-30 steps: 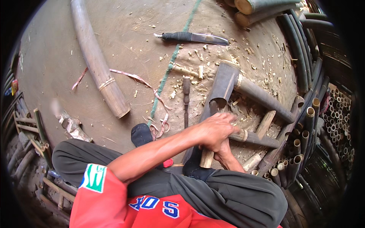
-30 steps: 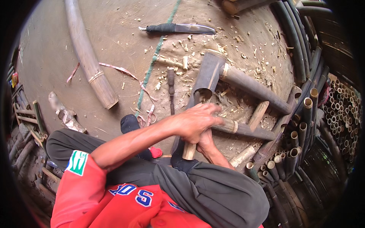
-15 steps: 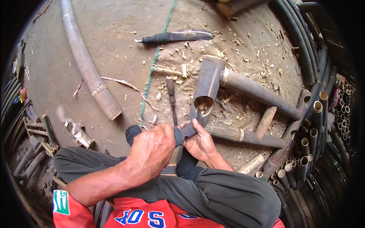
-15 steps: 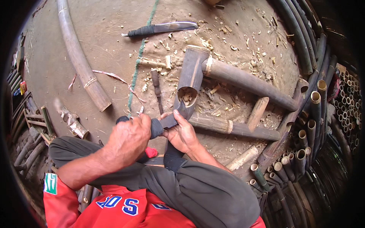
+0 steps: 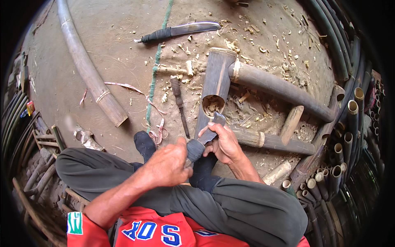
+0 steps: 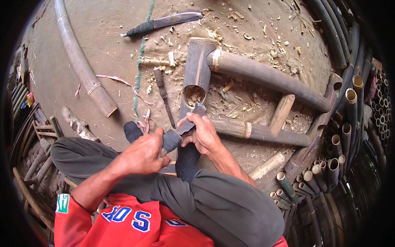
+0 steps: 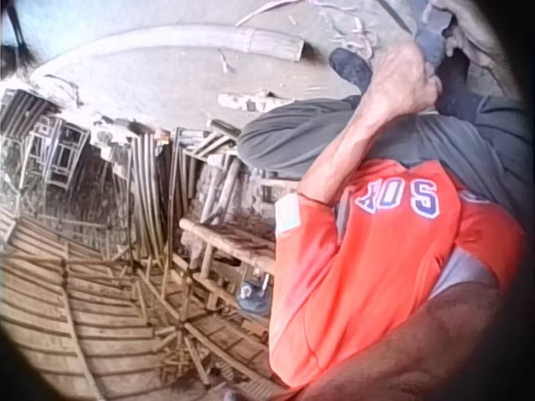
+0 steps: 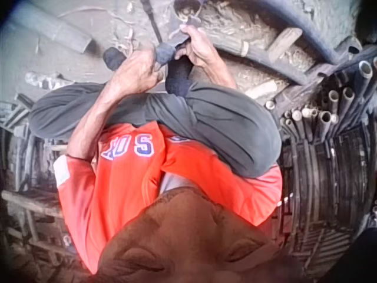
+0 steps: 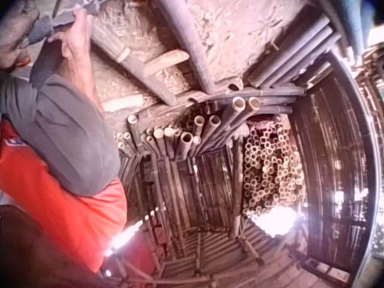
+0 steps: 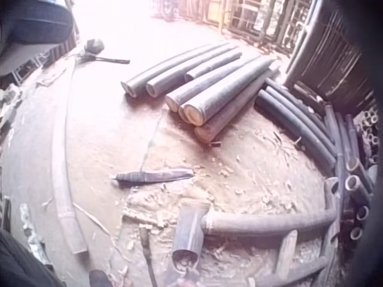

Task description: The person carves a circular hole into a bamboo pole using a knife and a thick bamboo piece as a mallet. They refine the edges of the hole with a smaller hand tool and insert a second bamboo pole into the opening to test the fit.

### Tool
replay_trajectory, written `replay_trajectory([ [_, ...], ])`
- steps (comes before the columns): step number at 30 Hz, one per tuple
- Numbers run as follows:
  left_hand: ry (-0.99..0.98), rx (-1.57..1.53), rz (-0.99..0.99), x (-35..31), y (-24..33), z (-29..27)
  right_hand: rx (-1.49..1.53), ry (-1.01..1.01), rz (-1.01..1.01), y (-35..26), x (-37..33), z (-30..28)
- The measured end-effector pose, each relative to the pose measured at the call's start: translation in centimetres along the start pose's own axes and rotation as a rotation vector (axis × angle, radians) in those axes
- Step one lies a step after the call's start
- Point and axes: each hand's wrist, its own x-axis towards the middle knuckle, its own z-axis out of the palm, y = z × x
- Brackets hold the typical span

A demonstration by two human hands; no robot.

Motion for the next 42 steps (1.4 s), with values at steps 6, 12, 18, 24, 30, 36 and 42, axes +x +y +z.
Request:
replay_trajectory([
  [6,0.234,-0.384,-0.049,2.5,2.8,8.1,-0.381,0.045,0.04,-3.4,0.9,-3.0],
  [12,0.152,-0.572,-0.083,2.1,2.5,10.3,-0.591,0.122,-0.042,-3.8,-2.1,-1.6],
  [18,0.344,-0.541,-0.152,-0.2,-3.3,8.1,-0.557,0.011,0.002,-1.6,-0.1,2.5],
  [24,0.558,-0.301,-0.242,-0.5,-1.7,-2.7,-0.139,-0.089,-0.048,-3.1,2.2,5.7],
  [30,0.558,0.356,-0.063,0.0,4.9,-7.0,0.327,-0.207,-0.188,-3.2,1.1,4.6],
  [36,0.576,0.77,0.234,1.7,9.1,-5.5,0.673,-0.37,-0.199,-0.8,1.6,2.2],
  [42,0.629,1.163,0.335,2.9,8.7,-2.6,0.842,-0.538,-0.143,0.6,3.5,0.6],
])
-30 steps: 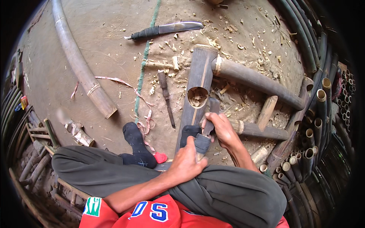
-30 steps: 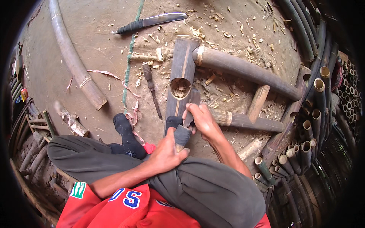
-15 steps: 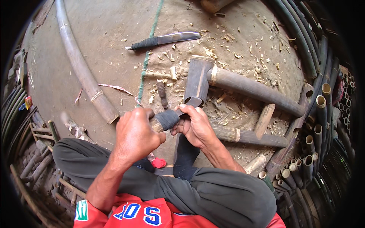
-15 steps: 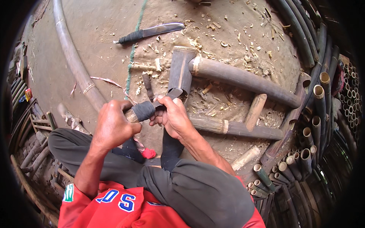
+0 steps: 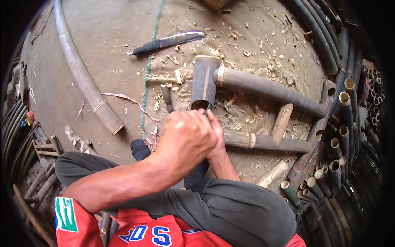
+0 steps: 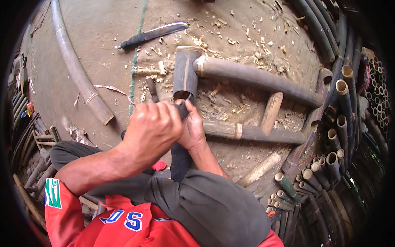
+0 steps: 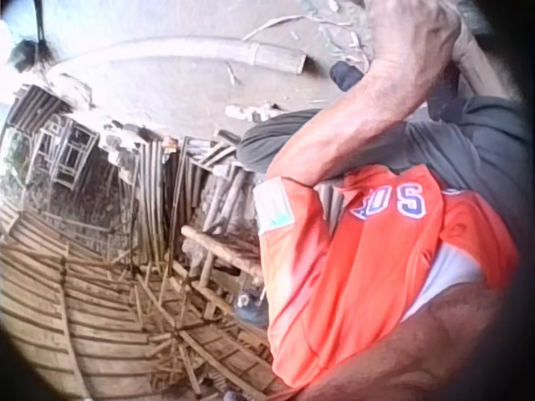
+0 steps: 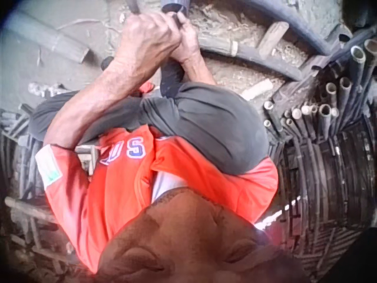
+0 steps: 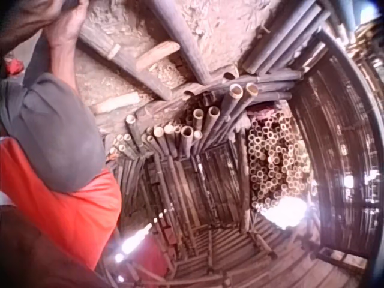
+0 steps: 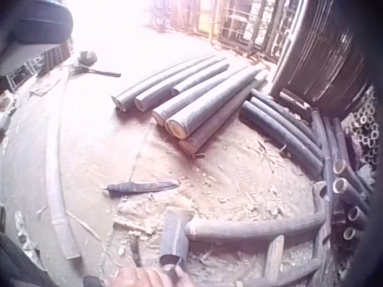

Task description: The person carves a circular hole into a bamboo pole using a knife and a thick bamboo piece as a mallet. They refine the edges of the hole with a smaller hand tool and insert a second bamboo pole into the opening to test the fit.

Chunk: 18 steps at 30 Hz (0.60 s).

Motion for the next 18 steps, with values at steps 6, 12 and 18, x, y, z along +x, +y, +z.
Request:
replay_trajectory([
  [6,-0.275,-0.537,-0.155,-9.9,-2.0,2.9,-0.575,0.195,0.205,0.5,-6.4,1.2],
  [12,-0.369,-0.376,-0.145,-6.0,-5.3,0.4,-0.242,0.153,0.269,2.1,-2.2,-0.4],
  [18,-0.464,-0.563,-0.009,-4.1,-9.1,1.5,-0.242,0.191,0.285,1.7,-1.5,1.0],
])
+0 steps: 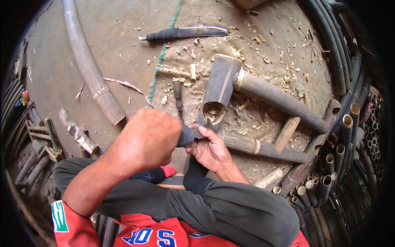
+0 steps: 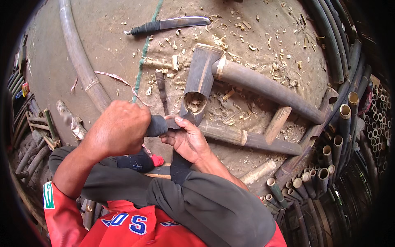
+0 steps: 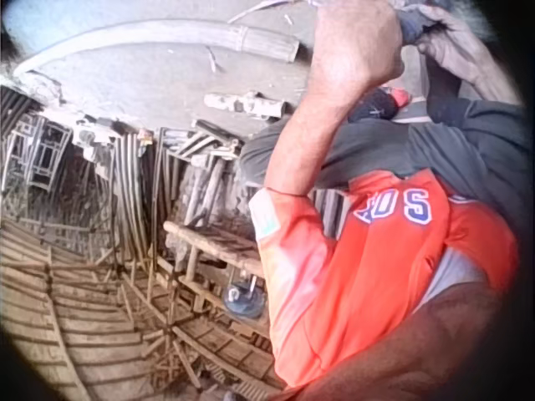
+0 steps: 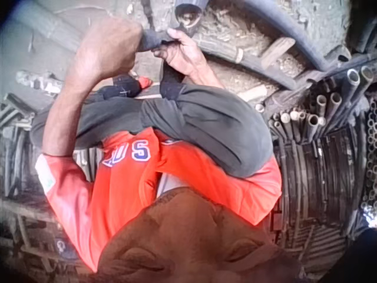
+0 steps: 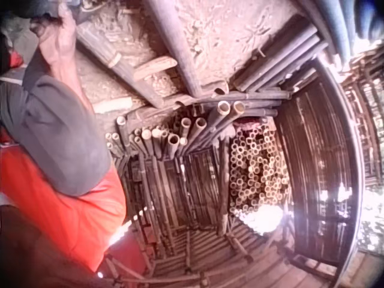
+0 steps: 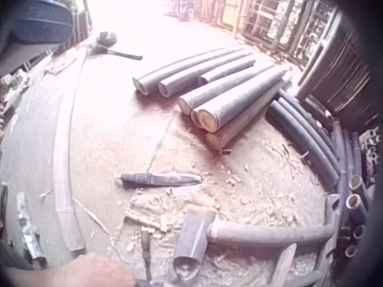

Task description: The person carves a circular hole into a bamboo pole using a knife and a thick bamboo piece as a mallet. They refine the edges of the hole with a smaller hand tool and insert a second bamboo pole into the opening to test the fit.

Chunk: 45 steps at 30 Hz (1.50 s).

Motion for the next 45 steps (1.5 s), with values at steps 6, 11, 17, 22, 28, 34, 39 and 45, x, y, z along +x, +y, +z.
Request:
replay_trajectory([
  [6,-0.013,-0.369,-0.15,-0.7,0.6,7.9,-0.343,0.299,0.024,-2.3,-1.2,0.6],
  [11,-0.032,-0.86,-0.443,1.0,8.5,13.0,-0.802,0.498,0.099,-5.9,-2.5,-0.3],
  [17,0.206,-1.144,-0.413,2.0,11.9,17.7,-1.347,0.658,-0.022,-4.5,-4.0,1.8],
  [22,0.247,-1.195,-0.433,-0.9,7.0,19.5,-1.159,0.578,-0.05,-2.2,-1.7,3.4],
  [28,0.344,-0.684,-0.65,-0.6,0.9,8.7,-0.674,0.381,-0.143,-2.3,2.6,3.9],
  [34,0.395,-0.069,-0.408,1.5,3.2,0.5,-0.199,0.065,-0.329,-2.5,1.7,3.1],
  [39,0.519,0.284,-0.137,3.6,7.9,0.4,0.115,-0.027,-0.309,-1.9,1.8,-0.9],
  [45,0.565,0.355,-0.09,2.8,7.0,5.2,0.0,-0.077,-0.283,0.0,0.1,1.4],
])
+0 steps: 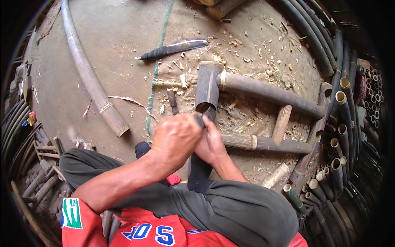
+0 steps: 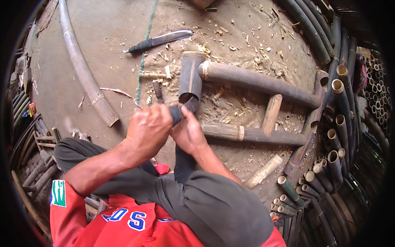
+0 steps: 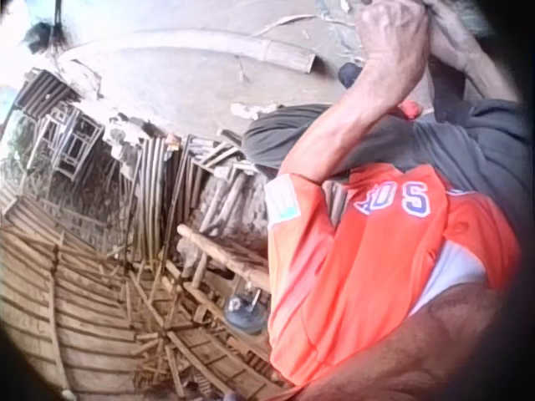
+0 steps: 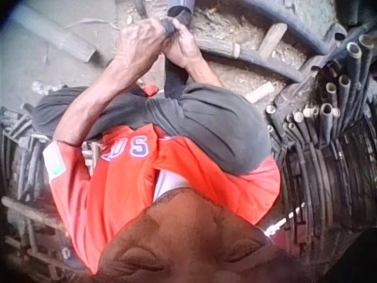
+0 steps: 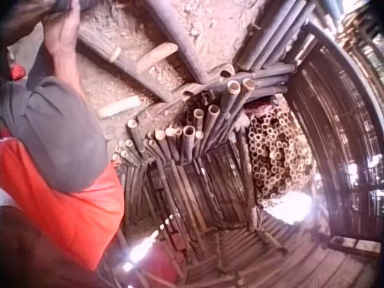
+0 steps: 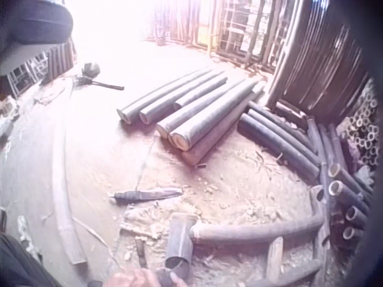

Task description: The person carves a circular hole into a bamboo pole using a knife and a thick bamboo piece as a mallet. They refine the edges of the hole with a smaller hand tool and insert a second bamboo pole into the opening to test the fit.

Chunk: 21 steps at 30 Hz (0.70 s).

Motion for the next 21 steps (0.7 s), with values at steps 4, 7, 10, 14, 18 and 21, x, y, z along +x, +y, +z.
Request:
replay_trajectory([
  [4,-0.501,-0.537,0.273,-3.6,-0.7,-1.6,-0.411,0.125,0.088,-0.1,-5.2,-1.6],
  [7,-0.132,-0.865,0.431,-2.7,4.0,-0.4,-1.211,0.319,0.057,-5.5,-8.1,0.3],
  [10,0.252,-0.914,0.32,2.3,7.9,1.6,-2.115,-0.014,-0.208,-11.7,-8.3,3.0],
  [14,0.333,-1.017,0.019,6.5,10.5,7.3,-2.812,-0.292,-0.093,-17.1,-4.4,4.2],
  [18,0.31,-1.161,-0.203,7.8,10.0,8.3,-2.778,-0.542,0.064,-18.2,-0.8,5.6],
  [21,0.237,-1.182,-0.151,7.6,9.3,8.5,-2.783,-0.501,0.188,-18.2,-1.0,3.9],
])
